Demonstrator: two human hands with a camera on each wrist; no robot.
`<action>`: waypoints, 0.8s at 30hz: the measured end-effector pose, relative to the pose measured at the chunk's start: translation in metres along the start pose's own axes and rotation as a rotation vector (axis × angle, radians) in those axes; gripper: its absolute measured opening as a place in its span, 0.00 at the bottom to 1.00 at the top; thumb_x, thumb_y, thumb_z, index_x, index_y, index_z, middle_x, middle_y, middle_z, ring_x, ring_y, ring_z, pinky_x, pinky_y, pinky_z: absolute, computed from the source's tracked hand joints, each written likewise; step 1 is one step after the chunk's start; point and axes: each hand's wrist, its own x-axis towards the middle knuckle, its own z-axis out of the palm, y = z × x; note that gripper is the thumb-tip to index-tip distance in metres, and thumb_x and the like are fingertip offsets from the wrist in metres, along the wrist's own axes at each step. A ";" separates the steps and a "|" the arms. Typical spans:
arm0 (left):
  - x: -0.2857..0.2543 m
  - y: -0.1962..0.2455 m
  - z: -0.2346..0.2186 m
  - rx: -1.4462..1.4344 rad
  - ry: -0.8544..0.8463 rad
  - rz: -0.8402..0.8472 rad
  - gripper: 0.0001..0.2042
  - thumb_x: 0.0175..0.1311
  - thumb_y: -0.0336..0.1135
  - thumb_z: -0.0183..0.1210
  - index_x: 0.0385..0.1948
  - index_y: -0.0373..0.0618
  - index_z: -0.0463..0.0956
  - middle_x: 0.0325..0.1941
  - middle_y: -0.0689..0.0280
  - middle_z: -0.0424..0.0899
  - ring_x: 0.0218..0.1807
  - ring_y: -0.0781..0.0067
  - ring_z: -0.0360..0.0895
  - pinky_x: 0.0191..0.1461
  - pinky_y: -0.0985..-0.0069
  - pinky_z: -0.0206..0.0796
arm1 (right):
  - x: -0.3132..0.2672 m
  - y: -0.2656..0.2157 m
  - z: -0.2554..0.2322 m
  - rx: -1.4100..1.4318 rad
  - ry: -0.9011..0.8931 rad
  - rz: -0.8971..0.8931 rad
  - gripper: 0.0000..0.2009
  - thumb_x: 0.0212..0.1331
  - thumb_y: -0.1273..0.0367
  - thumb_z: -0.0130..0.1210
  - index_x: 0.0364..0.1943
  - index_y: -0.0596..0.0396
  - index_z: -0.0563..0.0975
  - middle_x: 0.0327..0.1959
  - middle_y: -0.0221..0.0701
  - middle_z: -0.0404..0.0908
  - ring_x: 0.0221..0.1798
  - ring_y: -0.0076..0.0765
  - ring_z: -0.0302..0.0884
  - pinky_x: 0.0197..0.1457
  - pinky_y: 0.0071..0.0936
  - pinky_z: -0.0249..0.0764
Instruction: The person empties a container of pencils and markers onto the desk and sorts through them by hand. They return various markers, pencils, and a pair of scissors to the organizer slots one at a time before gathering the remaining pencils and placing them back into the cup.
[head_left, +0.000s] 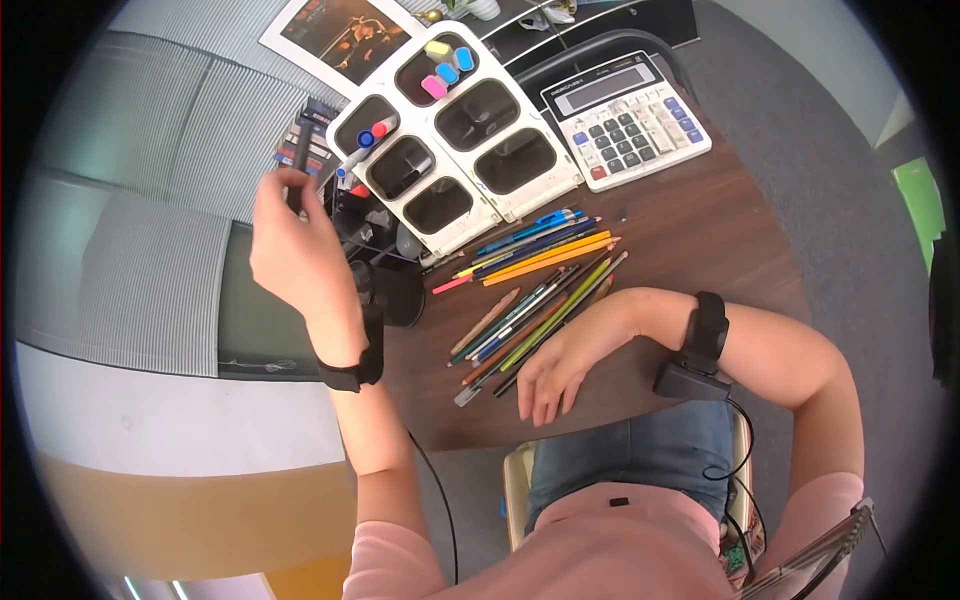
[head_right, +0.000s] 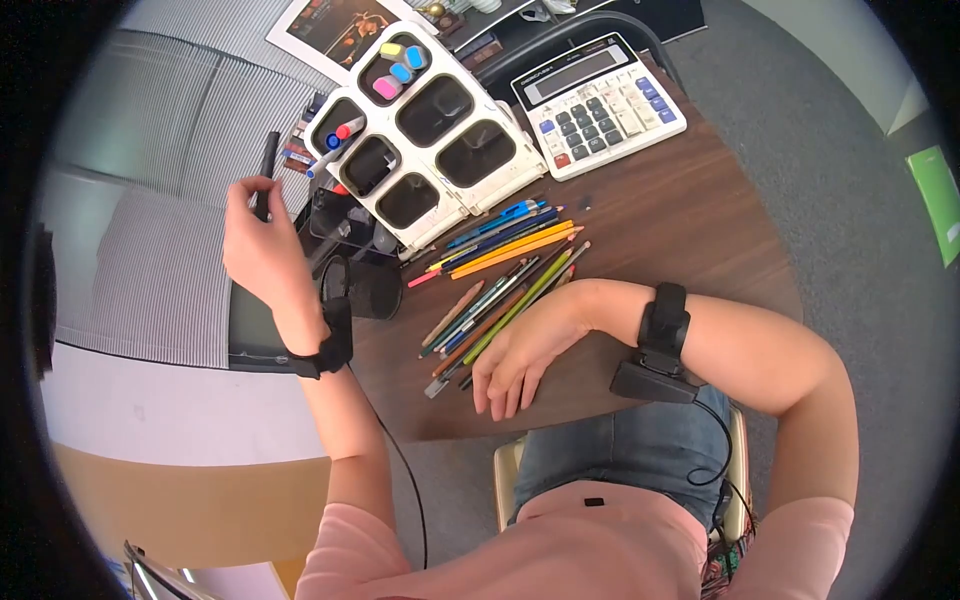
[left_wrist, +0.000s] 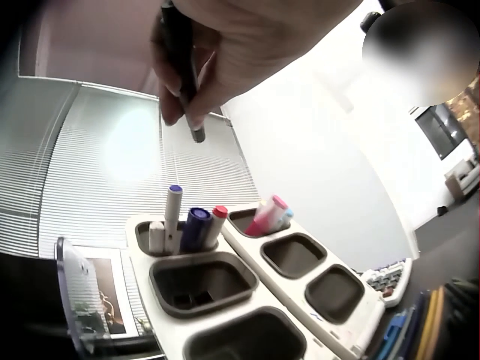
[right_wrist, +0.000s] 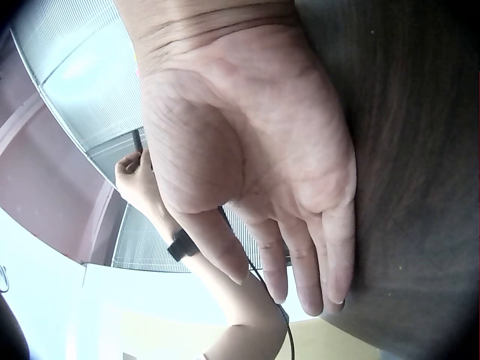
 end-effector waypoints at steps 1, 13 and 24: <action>0.005 0.001 0.000 -0.024 0.011 -0.024 0.08 0.59 0.33 0.60 0.37 0.49 0.72 0.32 0.68 0.84 0.30 0.63 0.81 0.29 0.68 0.69 | 0.000 0.000 0.000 0.004 -0.003 -0.001 0.21 0.65 0.60 0.47 0.55 0.62 0.69 0.54 0.47 0.73 0.58 0.39 0.72 0.61 0.31 0.69; 0.053 -0.022 0.058 0.036 -0.229 0.201 0.15 0.54 0.33 0.62 0.45 0.49 0.79 0.36 0.61 0.83 0.38 0.65 0.81 0.39 0.69 0.72 | -0.001 -0.002 0.001 -0.019 -0.006 0.004 0.21 0.66 0.60 0.46 0.55 0.62 0.68 0.54 0.47 0.73 0.58 0.39 0.71 0.61 0.31 0.69; -0.002 0.022 -0.006 -0.358 0.024 0.232 0.06 0.59 0.32 0.60 0.36 0.47 0.80 0.29 0.66 0.80 0.27 0.70 0.78 0.29 0.75 0.68 | 0.000 -0.002 0.001 -0.010 -0.004 0.005 0.21 0.66 0.61 0.45 0.55 0.63 0.68 0.54 0.48 0.73 0.59 0.41 0.71 0.61 0.32 0.69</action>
